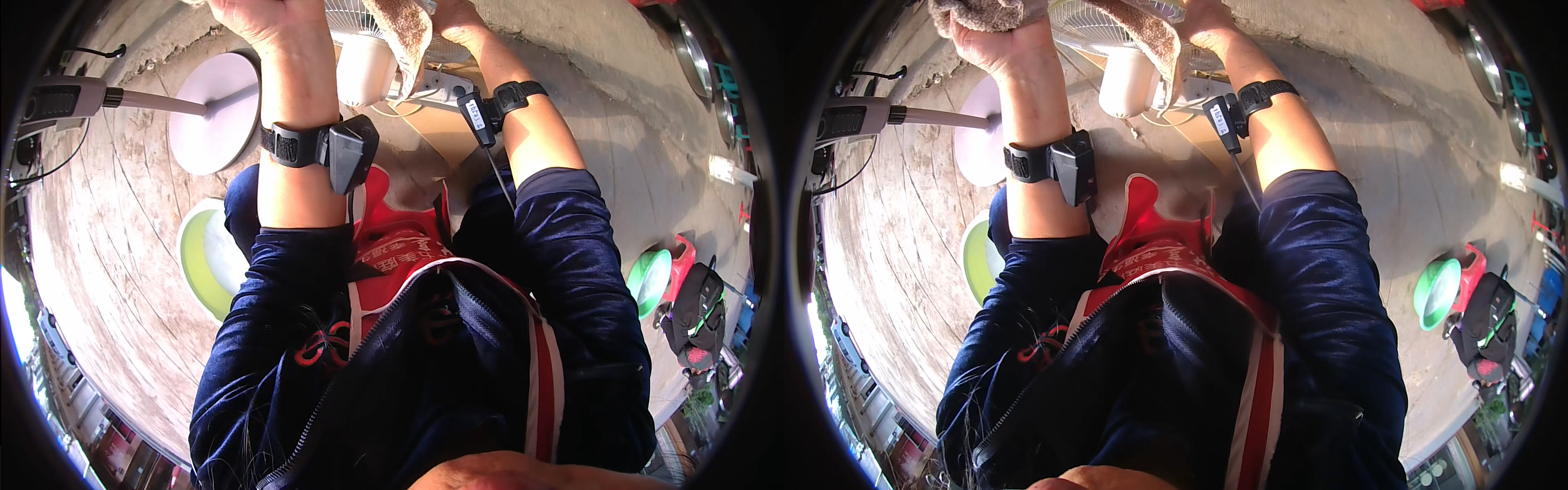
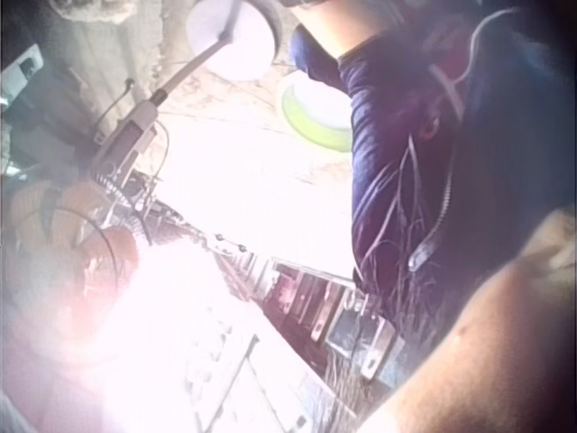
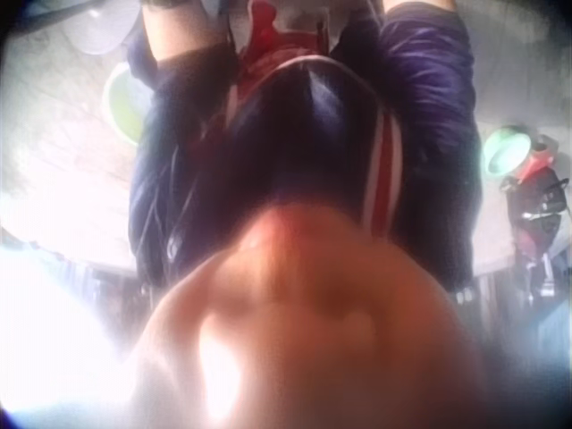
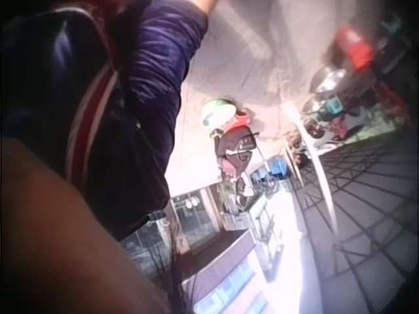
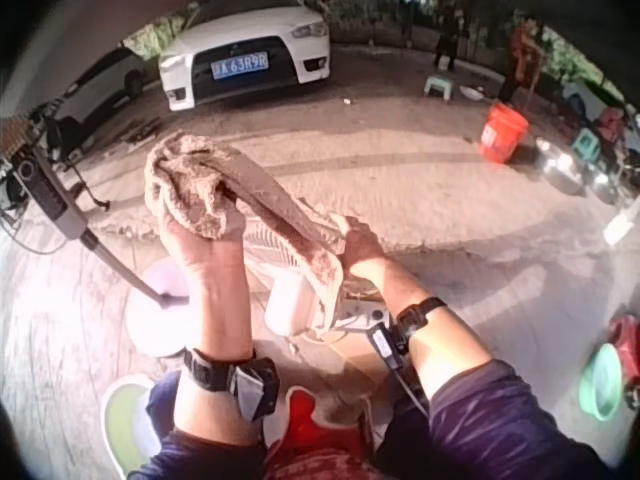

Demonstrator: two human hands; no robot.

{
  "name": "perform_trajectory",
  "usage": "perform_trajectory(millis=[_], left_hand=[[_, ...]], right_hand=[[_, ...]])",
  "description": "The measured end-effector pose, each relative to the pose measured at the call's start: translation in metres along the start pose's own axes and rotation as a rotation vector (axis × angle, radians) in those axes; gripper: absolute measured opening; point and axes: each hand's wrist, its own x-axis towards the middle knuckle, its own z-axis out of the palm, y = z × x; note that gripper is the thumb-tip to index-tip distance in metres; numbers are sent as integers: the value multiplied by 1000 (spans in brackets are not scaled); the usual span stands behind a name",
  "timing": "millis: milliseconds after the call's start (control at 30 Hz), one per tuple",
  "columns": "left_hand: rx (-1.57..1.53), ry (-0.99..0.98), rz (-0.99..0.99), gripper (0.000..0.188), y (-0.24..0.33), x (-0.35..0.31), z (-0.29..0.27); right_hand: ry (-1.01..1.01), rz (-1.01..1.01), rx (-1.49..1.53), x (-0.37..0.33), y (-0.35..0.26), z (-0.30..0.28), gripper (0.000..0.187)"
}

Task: The person sits on the floor and wipes the fan's cage and blades with a cloth. They rotate the fan to access different sections and continue wiping until the end of the clip.

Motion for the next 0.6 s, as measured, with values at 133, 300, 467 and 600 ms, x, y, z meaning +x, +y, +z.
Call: perform_trajectory(millis=[133, 300, 467, 600], left_hand=[[880, 391, 535, 42, -15, -22, -37], [1136, 743, 3, 43, -63, -113, -136], [2067, 101, -40, 82, -66, -153, -192], [2409, -17, 51, 122, -75, -166, -198]], right_hand=[[88, 59, -119, 0, 4, 3, 88], [30, 42, 126, -5, 1, -4, 91], [21, 65, 78, -4, 1, -4, 91], [50, -12, 70, -3, 4, -4, 88]])
